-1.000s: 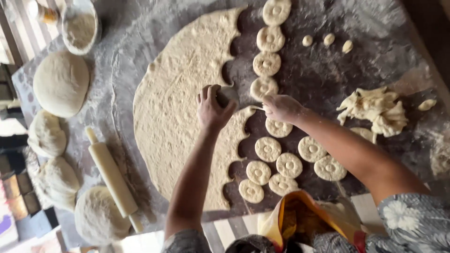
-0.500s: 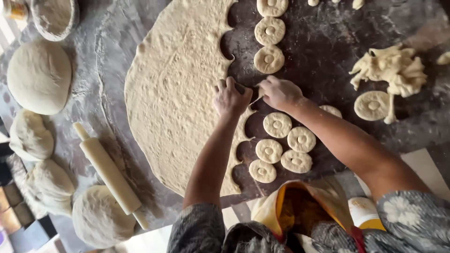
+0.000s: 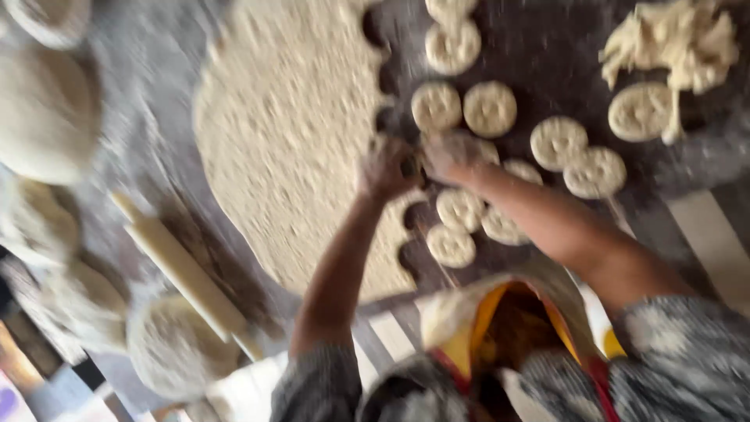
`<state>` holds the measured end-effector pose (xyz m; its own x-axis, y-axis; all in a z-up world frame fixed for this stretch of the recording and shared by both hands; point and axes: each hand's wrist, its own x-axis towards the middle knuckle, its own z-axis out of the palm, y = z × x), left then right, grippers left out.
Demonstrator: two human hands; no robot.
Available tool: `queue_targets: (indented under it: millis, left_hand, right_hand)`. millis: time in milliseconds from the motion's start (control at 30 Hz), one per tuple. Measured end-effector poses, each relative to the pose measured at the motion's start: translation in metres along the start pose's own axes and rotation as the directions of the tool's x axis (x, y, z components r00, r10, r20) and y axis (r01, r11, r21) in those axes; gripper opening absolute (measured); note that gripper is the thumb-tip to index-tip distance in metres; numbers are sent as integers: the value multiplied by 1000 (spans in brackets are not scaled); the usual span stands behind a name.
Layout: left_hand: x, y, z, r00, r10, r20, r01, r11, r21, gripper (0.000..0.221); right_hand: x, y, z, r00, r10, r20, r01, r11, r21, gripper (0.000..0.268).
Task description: Rolling out dough on a floured surface and using a circular cutter to create donut shapes with holes.
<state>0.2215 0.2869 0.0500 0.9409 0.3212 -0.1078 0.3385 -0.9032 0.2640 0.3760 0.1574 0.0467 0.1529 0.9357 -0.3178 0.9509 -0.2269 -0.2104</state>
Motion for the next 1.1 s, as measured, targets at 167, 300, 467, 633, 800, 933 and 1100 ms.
queue_targets:
  millis: [167, 300, 467, 633, 800, 933, 1100]
  left_hand:
    - [7, 42, -58, 904, -427, -14, 425, 902, -70, 68]
    - [3, 32, -40, 898, -435, -69, 426, 898, -111, 74]
    - [-52, -1, -82, 933, -295, -207, 218, 919, -328, 64]
    - [-74, 14, -80, 822, -466, 328, 492, 871, 4, 57]
    - [-81, 28, -54, 960, -140, 243, 138, 990, 25, 54]
    - [-88, 34, -33, 898, -440, 13, 440, 897, -40, 55]
    - [-98, 29, -34, 885, -455, -97, 421, 872, -248, 40]
  right_hand:
    - [-40, 4, -4, 957, 36, -288, 25, 979, 204, 27]
    - [-71, -4, 1, 850, -7, -528, 227, 908, 353, 39]
    - [-76, -15, 32, 914, -52, -402, 228, 886, 404, 43]
    - [-68, -65, 7, 913, -139, -385, 238, 946, 221, 71]
    - [-42, -72, 52, 999, -20, -27, 25, 983, 185, 26]
    - [-80, -69, 18, 985, 12, -173, 23, 979, 201, 30]
    - [-132, -81, -9, 816, 50, -576, 182, 923, 339, 24]
